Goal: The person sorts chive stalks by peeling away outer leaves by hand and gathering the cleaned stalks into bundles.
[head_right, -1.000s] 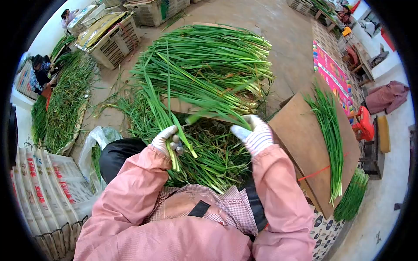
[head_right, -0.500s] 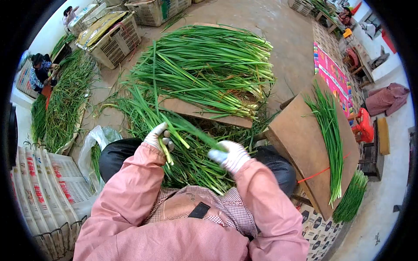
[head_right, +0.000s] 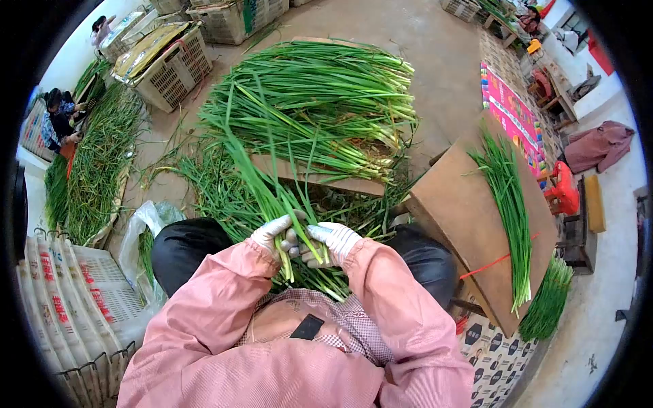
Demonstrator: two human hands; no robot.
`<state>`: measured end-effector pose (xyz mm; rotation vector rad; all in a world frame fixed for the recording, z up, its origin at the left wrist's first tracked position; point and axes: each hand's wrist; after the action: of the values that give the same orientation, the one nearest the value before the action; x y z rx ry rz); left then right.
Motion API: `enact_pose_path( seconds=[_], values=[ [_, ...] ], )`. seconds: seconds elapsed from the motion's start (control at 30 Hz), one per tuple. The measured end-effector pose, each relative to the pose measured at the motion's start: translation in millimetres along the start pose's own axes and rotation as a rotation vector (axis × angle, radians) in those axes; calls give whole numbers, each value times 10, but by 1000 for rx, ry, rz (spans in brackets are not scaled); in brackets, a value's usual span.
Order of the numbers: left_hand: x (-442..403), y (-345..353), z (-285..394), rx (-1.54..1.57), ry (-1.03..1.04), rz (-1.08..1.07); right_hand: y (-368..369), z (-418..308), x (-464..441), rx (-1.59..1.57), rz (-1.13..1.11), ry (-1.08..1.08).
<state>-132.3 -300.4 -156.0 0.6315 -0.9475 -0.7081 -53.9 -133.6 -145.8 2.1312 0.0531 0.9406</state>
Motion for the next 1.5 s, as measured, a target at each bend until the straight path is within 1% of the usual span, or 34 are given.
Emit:
enact_pose_path(
  seconds=[0.03,0.07,0.2,0.23,0.3,0.33,0.37,0.43,0.47,0.5,0.53,0.57,0.6,0.63,0.7,0.73,0.77,0.8,0.83,0.9,0.93,0.97,1.03,1.07,1.1,1.17,1.23,1.27,1.3,1.33,1.37,1.43,1.47,1.5],
  values=[
    [-1,10,-7,-14,-15,57,2,1,-31,-66,-55,40],
    [13,26,3,-76,-11,43,2,-19,-14,-110,-97,76],
    [-40,-5,-82,-184,17,149,61,-3,-5,-75,-88,71],
    [-21,-4,-116,-182,21,144,109,23,1,67,39,1],
    [3,65,-145,-249,133,327,187,12,12,361,297,-161],
    [26,85,-149,-218,133,428,171,16,6,437,356,-246],
    [37,52,-160,-210,128,522,146,9,3,417,424,-296],
    [144,65,-142,-282,105,567,167,73,12,505,511,-424],
    [107,-50,-217,-286,151,409,-4,230,-165,839,527,-486],
    [-65,-338,-335,-295,206,203,162,244,-141,1370,541,-578],
    [-104,-293,-336,-363,244,214,470,205,-92,1388,446,-373],
    [-131,-228,-325,-430,282,225,443,360,-160,1489,323,-411],
    [-46,-122,-244,-204,170,156,431,423,-118,1485,312,-559],
    [80,16,-110,-175,167,184,476,403,-54,1479,300,-706],
    [117,33,117,-119,368,220,432,-9,123,1514,39,-590],
    [199,129,306,-181,533,246,298,-177,139,1659,207,-581],
    [271,238,522,-240,701,272,338,-430,261,1672,459,-603],
    [279,270,708,-276,868,312,41,-538,221,1634,622,-957],
    [272,290,867,-311,1035,354,-64,-755,253,1616,724,-954],
    [231,352,1087,-192,1139,389,-239,-1022,307,1729,894,-1021],
    [251,439,1131,-98,1056,463,-327,-1106,274,1823,940,-937],
    [228,419,1131,-98,1059,461,-396,-1174,220,1914,985,-850],
    [169,298,1043,75,732,251,-412,-1288,104,1780,996,-392],
    [103,205,956,184,570,244,-391,-1371,107,1806,1002,-321],
    [30,76,875,350,418,186,-305,-1467,124,1814,1001,-319],
    [-77,-83,700,465,287,99,-161,-1619,140,1919,903,-21],
    [-130,-95,572,453,284,134,-177,-1720,155,1994,842,-15],
    [-144,-100,555,447,261,162,-164,-1776,176,2000,820,-55],
    [-143,-90,538,396,306,121,-124,-1833,200,2008,796,-97],
    [-133,-77,535,380,323,117,-81,-1888,234,2018,792,-222],
    [-117,-53,543,362,339,114,-41,-1974,304,1984,760,-249],
    [-80,-17,572,365,361,138,-82,-2022,385,1991,742,-674],
    [-73,7,582,363,377,163,-95,-1996,428,1923,792,-811],
    [-73,45,580,378,384,155,-100,-1967,430,1942,787,-810]
  ],
)
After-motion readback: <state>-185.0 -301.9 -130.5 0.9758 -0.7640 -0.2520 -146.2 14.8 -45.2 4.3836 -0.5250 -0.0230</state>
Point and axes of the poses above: each hand's wrist, its own x-axis away from the middle knuckle, its own y-axis out of the palm, z = x × y, and after that the axes turned 7 degrees about -x, right-handed
